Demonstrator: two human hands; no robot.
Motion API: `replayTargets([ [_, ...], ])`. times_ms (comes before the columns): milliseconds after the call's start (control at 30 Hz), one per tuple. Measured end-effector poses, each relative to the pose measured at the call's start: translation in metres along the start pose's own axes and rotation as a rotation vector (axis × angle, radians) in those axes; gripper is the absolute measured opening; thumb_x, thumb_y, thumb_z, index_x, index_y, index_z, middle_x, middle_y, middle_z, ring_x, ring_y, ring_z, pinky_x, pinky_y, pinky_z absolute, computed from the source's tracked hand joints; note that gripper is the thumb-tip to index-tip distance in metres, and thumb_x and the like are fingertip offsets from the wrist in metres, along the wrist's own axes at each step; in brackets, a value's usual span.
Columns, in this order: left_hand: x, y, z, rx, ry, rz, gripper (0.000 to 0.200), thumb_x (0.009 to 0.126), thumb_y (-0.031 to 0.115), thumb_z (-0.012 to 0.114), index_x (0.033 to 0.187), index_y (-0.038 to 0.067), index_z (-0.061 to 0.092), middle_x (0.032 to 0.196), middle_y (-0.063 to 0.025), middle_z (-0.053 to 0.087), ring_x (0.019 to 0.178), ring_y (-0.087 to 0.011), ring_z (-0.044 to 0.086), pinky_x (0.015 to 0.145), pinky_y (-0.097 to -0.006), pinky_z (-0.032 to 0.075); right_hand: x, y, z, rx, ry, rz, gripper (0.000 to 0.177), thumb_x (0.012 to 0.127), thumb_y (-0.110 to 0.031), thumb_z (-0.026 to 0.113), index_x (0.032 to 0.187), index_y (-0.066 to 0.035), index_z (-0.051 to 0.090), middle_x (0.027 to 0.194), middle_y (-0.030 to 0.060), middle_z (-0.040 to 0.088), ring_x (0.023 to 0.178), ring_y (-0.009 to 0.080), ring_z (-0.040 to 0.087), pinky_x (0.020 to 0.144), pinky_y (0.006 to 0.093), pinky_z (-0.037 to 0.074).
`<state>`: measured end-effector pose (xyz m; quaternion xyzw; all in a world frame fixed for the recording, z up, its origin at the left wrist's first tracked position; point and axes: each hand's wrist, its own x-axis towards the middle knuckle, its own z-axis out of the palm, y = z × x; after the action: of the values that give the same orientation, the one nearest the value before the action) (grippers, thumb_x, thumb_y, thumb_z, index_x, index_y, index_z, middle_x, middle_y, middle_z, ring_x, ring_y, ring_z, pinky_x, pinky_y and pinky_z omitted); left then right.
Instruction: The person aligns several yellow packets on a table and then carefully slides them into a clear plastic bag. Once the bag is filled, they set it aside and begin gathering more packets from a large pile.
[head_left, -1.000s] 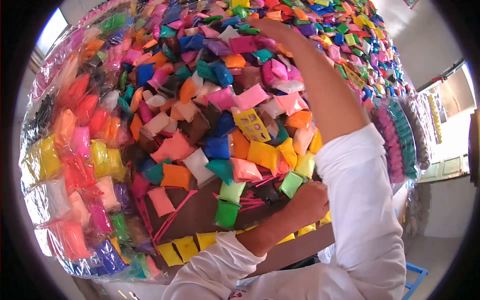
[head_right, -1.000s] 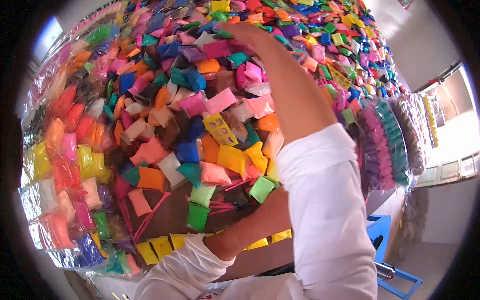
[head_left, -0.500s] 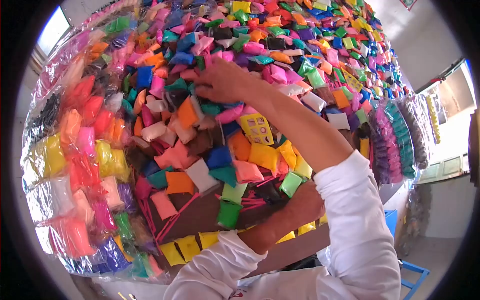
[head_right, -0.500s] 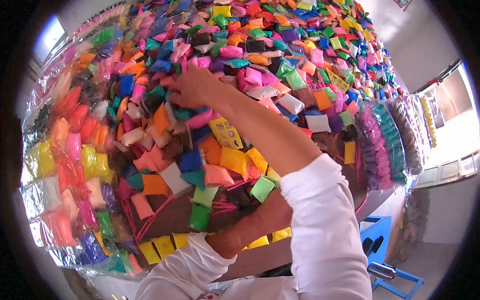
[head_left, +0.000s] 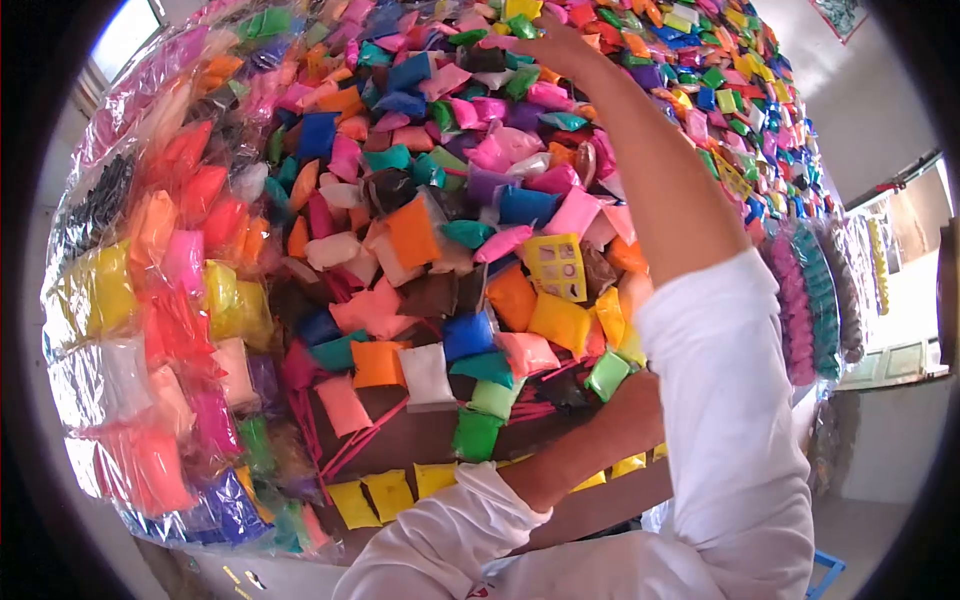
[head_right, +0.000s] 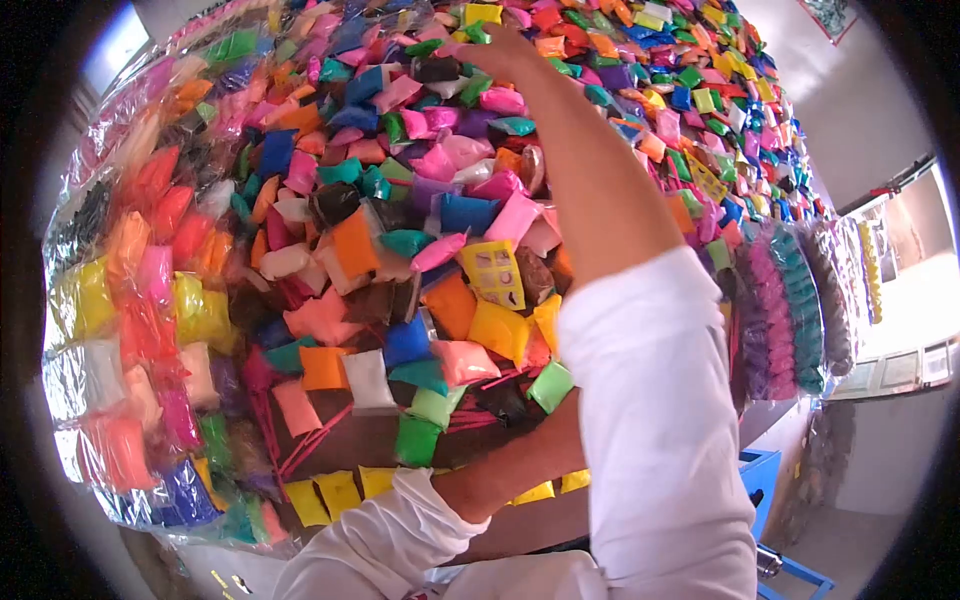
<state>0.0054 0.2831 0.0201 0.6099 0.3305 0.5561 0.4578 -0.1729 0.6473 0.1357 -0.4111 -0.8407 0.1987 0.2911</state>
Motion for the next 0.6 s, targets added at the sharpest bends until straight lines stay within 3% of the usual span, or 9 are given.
replayTargets([
  [100, 0.002, 0.000, 0.001, 0.003, 0.121, 0.136, 0.024, 0.084, 0.026, 0.059, 0.089, 0.004, 0.066, 0.091, -0.0163, 0.065, 0.089, -0.0337, 0.063, 0.081, -0.0442, 0.050, 0.018, 0.004, 0.066, 0.042, -0.362, -0.096, 0.086, 0.068, -0.064, 0.068, 0.140, -0.021, 0.050, 0.137, 0.0147, 0.055, 0.123, 0.0369, 0.054, 0.101, 0.0420, 0.045],
  [167, -0.002, -0.002, -0.001, 0.022, 0.148, 0.165, 0.024, 0.084, 0.026, 0.058, 0.091, 0.004, 0.066, 0.093, -0.0165, 0.066, 0.091, -0.0338, 0.063, 0.081, -0.0440, 0.050, -0.022, -0.046, 0.087, -0.128, -0.187, -0.078, 0.079, 0.071, -0.064, 0.065, 0.137, -0.023, 0.053, 0.133, 0.0148, 0.058, 0.121, 0.0345, 0.056, 0.103, 0.0440, 0.042],
  [233, -0.003, -0.002, 0.001, 0.049, 0.147, 0.181, 0.025, 0.084, 0.026, 0.058, 0.092, 0.004, 0.066, 0.095, -0.0167, 0.066, 0.092, -0.0339, 0.064, 0.081, -0.0437, 0.050, -0.055, -0.085, 0.085, -0.173, -0.200, -0.133, 0.060, 0.079, -0.055, 0.060, 0.128, -0.021, 0.061, 0.124, 0.0159, 0.063, 0.118, 0.0321, 0.057, 0.102, 0.0473, 0.041],
  [333, 0.000, 0.000, 0.000, 0.140, 0.103, 0.186, 0.026, 0.083, 0.026, 0.057, 0.095, 0.004, 0.067, 0.098, -0.0170, 0.067, 0.094, -0.0340, 0.064, 0.082, -0.0433, 0.051, -0.078, -0.095, 0.086, -0.206, -0.225, -0.580, 0.040, 0.086, -0.038, 0.059, 0.118, -0.014, 0.066, 0.112, 0.0135, 0.067, 0.103, 0.0347, 0.063, 0.091, 0.0408, 0.050],
  [433, 0.003, 0.001, -0.005, 0.253, 0.040, 0.179, 0.028, 0.083, 0.026, 0.057, 0.097, 0.004, 0.067, 0.101, -0.0173, 0.068, 0.096, -0.0342, 0.064, 0.082, -0.0429, 0.051, -0.067, -0.090, 0.075, 0.176, -0.020, -0.575, 0.032, 0.087, -0.028, 0.056, 0.111, -0.012, 0.069, 0.102, 0.0142, 0.069, 0.099, 0.0334, 0.065, 0.088, 0.0411, 0.051],
  [467, 0.002, 0.002, -0.006, 0.278, 0.022, 0.168, 0.029, 0.083, 0.026, 0.057, 0.098, 0.004, 0.067, 0.102, -0.0174, 0.068, 0.097, -0.0342, 0.064, 0.082, -0.0428, 0.051, -0.059, -0.083, 0.062, 0.105, 0.059, -0.472, 0.031, 0.089, -0.024, 0.053, 0.113, -0.011, 0.068, 0.103, 0.0150, 0.069, 0.098, 0.0325, 0.065, 0.087, 0.0395, 0.052],
  [533, 0.000, 0.003, -0.010, 0.250, -0.007, 0.165, 0.028, 0.082, 0.025, 0.057, 0.095, 0.004, 0.068, 0.099, -0.0180, 0.068, 0.093, -0.0351, 0.065, 0.080, -0.0440, 0.052, -0.028, -0.047, 0.050, -0.024, -0.041, -0.286, 0.031, 0.089, -0.024, 0.053, 0.114, -0.012, 0.067, 0.103, 0.0156, 0.069, 0.098, 0.0327, 0.065, 0.087, 0.0403, 0.051],
  [600, 0.000, 0.004, -0.012, 0.128, -0.004, 0.116, 0.025, 0.081, 0.024, 0.057, 0.092, 0.004, 0.067, 0.094, -0.0185, 0.068, 0.088, -0.0362, 0.065, 0.077, -0.0453, 0.051, -0.007, 0.024, 0.044, -0.125, -0.243, -0.300, 0.031, 0.089, -0.026, 0.053, 0.112, -0.011, 0.067, 0.108, 0.0159, 0.068, 0.101, 0.0346, 0.064, 0.088, 0.0414, 0.051],
])
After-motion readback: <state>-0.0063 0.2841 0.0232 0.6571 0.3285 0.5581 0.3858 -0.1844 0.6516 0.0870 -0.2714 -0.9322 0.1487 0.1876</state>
